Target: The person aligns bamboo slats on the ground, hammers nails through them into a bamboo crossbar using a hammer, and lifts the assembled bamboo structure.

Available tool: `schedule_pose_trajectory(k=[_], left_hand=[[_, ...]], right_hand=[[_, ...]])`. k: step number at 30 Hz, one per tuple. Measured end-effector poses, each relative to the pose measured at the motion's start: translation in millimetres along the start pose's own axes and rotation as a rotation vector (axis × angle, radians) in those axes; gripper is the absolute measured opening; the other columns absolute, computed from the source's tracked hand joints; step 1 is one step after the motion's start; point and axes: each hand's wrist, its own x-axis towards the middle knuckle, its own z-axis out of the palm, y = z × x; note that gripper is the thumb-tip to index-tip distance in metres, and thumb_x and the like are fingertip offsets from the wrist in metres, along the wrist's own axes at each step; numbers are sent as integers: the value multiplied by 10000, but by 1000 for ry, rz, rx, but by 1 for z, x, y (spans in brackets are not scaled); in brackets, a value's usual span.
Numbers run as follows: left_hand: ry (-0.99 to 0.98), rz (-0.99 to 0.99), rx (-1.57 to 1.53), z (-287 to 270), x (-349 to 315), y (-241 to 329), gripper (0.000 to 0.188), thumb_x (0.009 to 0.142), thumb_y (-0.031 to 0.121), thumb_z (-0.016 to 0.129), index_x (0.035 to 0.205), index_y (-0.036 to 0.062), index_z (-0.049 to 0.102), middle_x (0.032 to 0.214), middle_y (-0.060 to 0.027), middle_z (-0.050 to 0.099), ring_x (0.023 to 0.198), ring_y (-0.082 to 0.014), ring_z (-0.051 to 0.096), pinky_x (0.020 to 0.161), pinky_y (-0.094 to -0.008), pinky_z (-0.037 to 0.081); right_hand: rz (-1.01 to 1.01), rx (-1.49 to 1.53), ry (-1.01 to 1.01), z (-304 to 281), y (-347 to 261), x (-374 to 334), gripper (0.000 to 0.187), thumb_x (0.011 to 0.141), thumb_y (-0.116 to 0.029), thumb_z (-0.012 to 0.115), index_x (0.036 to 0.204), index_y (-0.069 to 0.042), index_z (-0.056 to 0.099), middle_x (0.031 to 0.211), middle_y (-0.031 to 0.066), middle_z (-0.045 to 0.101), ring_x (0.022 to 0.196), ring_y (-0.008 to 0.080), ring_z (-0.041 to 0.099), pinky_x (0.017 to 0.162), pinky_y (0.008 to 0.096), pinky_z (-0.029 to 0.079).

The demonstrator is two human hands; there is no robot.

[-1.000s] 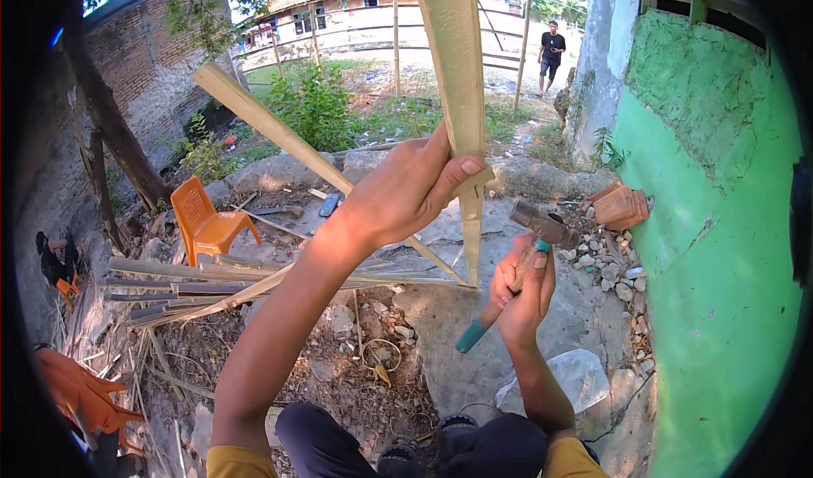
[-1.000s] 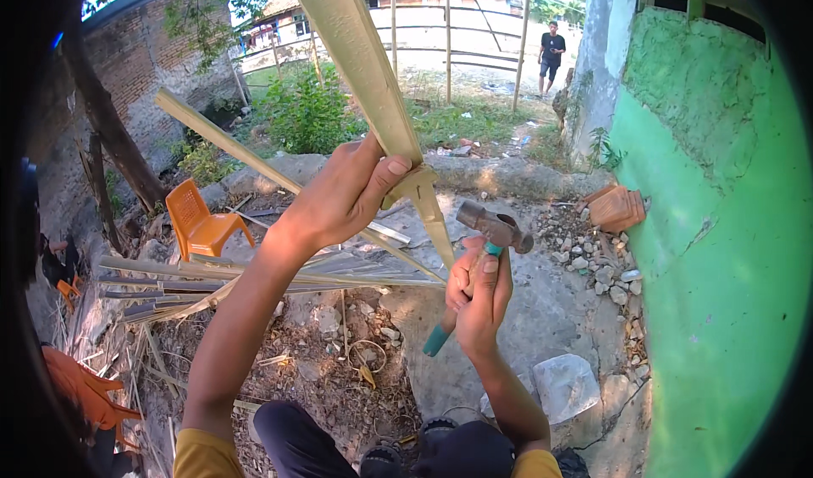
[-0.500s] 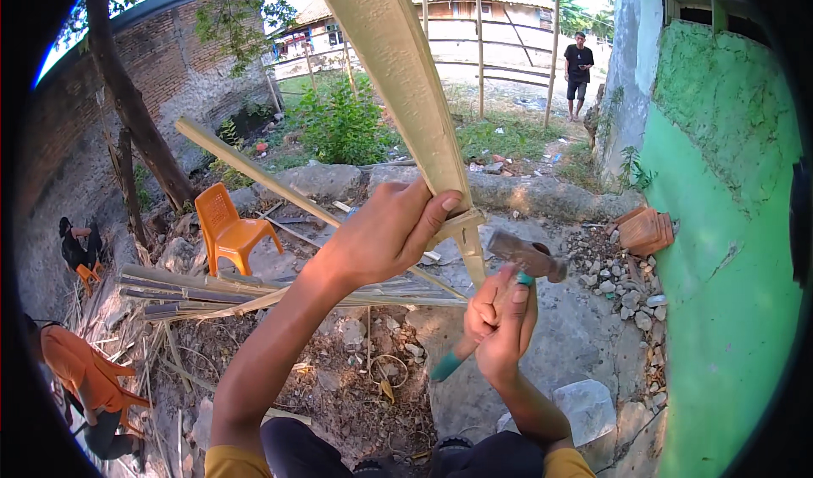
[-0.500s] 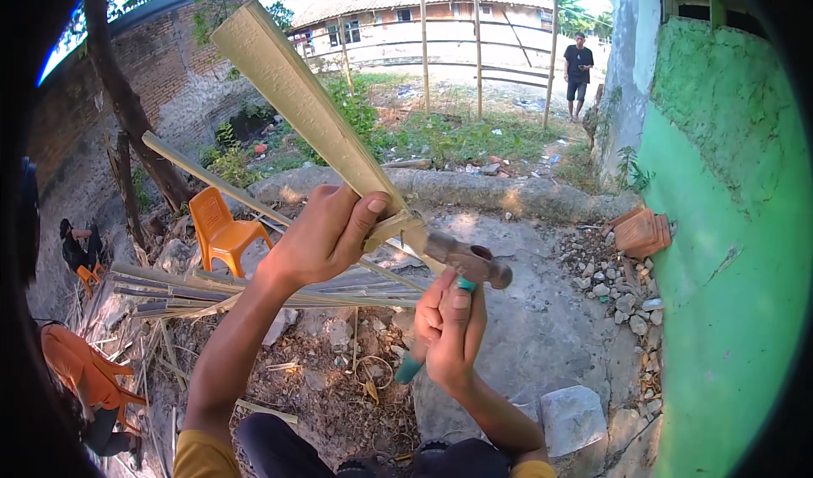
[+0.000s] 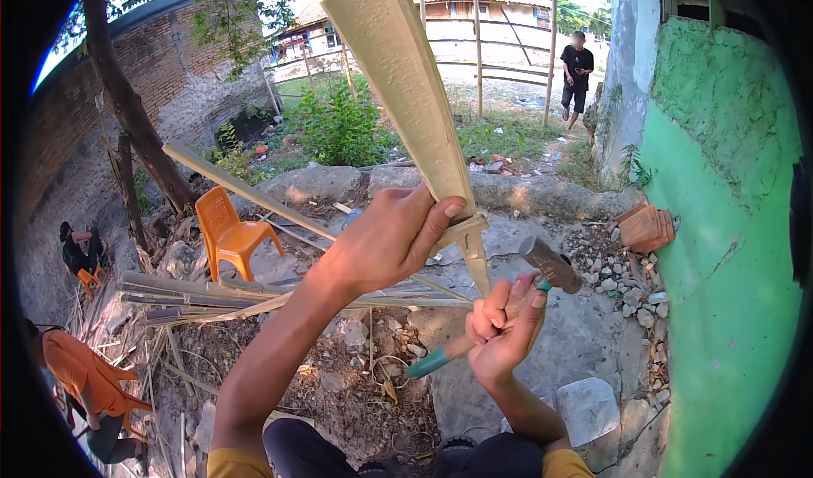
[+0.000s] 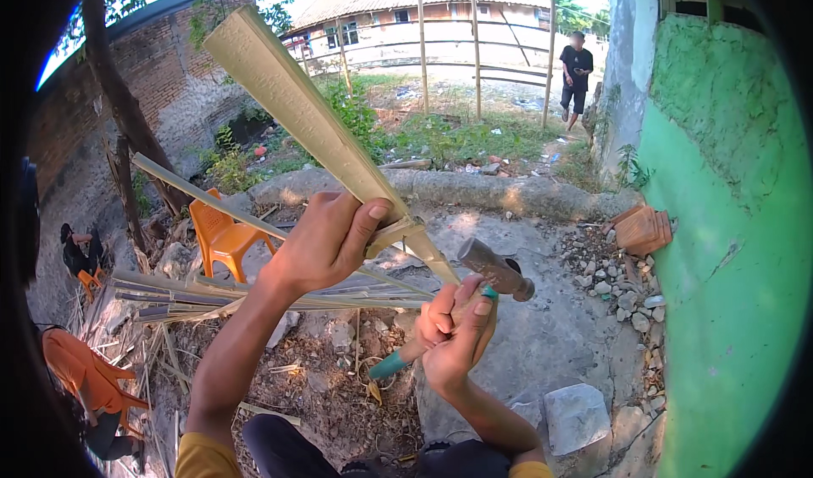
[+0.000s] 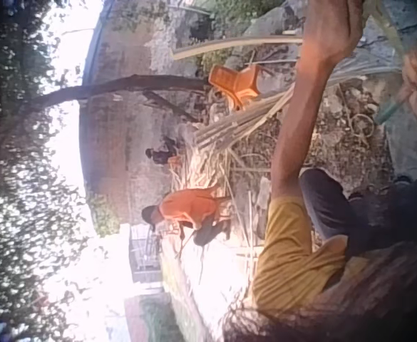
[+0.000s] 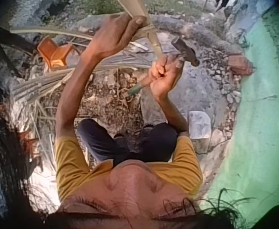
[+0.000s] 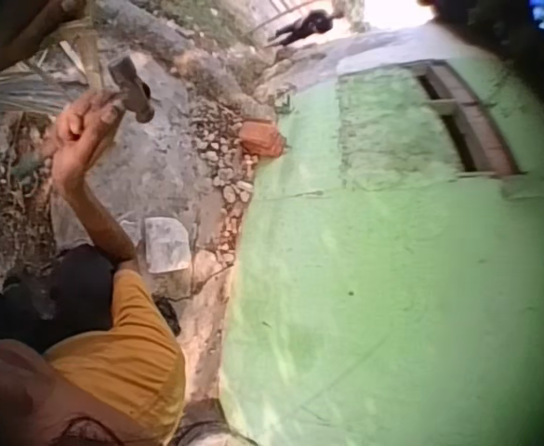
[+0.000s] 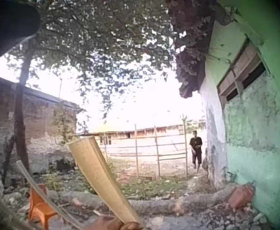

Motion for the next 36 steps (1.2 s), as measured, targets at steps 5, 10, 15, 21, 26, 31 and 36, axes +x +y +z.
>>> schedule_pose_trajectory(k=[5, 10, 15, 21, 26, 31, 36], left_hand=[[-34, -57, 2, -3, 2, -2, 288, 1079, 247, 470, 1062, -28, 554, 727, -239, 626, 700, -474, 635, 628, -535, 466], [-15, -23, -7, -2, -1, 1, 275, 1077, 243, 473, 1096, -19, 551, 742, -246, 620, 725, -476, 634, 651, -534, 467], [-20, 10, -13, -3, -3, 2, 273, 1077, 241, 470, 1116, -19, 546, 743, -248, 618, 724, -477, 633, 657, -535, 468], [25, 6, -21, 0, 2, 2, 314, 1087, 232, 452, 1003, -24, 612, 722, -194, 638, 688, -406, 652, 639, -453, 490], [19, -34, -43, -2, 3, -1, 314, 1087, 232, 454, 1006, -29, 608, 711, -203, 633, 681, -418, 645, 631, -455, 488], [-7, -17, -68, -3, 1, -1, 318, 1088, 250, 447, 1017, -22, 595, 739, -217, 638, 713, -445, 643, 650, -494, 480], [-9, -15, -88, -4, 1, 2, 300, 1083, 252, 453, 1055, -21, 576, 781, -233, 648, 752, -462, 647, 674, -517, 478]], right_hand=[[146, -49, -83, 0, 3, 3, 350, 1093, -492, 333, 1089, -159, 440, 657, -49, 330, 426, 37, 201, 382, 226, 156], [267, -111, -218, 6, 4, -6, 362, 1076, -541, 356, 1100, -193, 455, 651, -58, 319, 416, 44, 175, 377, 234, 142], [168, 118, 30, -5, 5, 1, 345, 1085, -522, 347, 1049, -202, 470, 627, -57, 312, 395, 48, 161, 339, 241, 136], [624, 452, -30, -35, -31, 19, 302, 1112, -417, 335, 1033, -171, 490, 612, -49, 328, 367, 51, 205, 301, 226, 214], [842, 538, 15, -20, -40, 8, 283, 1108, -391, 373, 995, -167, 504, 594, -57, 321, 370, 50, 227, 303, 219, 240], [849, 364, -123, 10, -40, 2, 289, 1100, -441, 379, 995, -188, 472, 587, -64, 307, 371, 48, 208, 307, 229, 214], [723, 354, -5, 15, -42, -5, 317, 1103, -462, 350, 990, -191, 468, 583, -65, 306, 372, 54, 183, 307, 233, 192]])
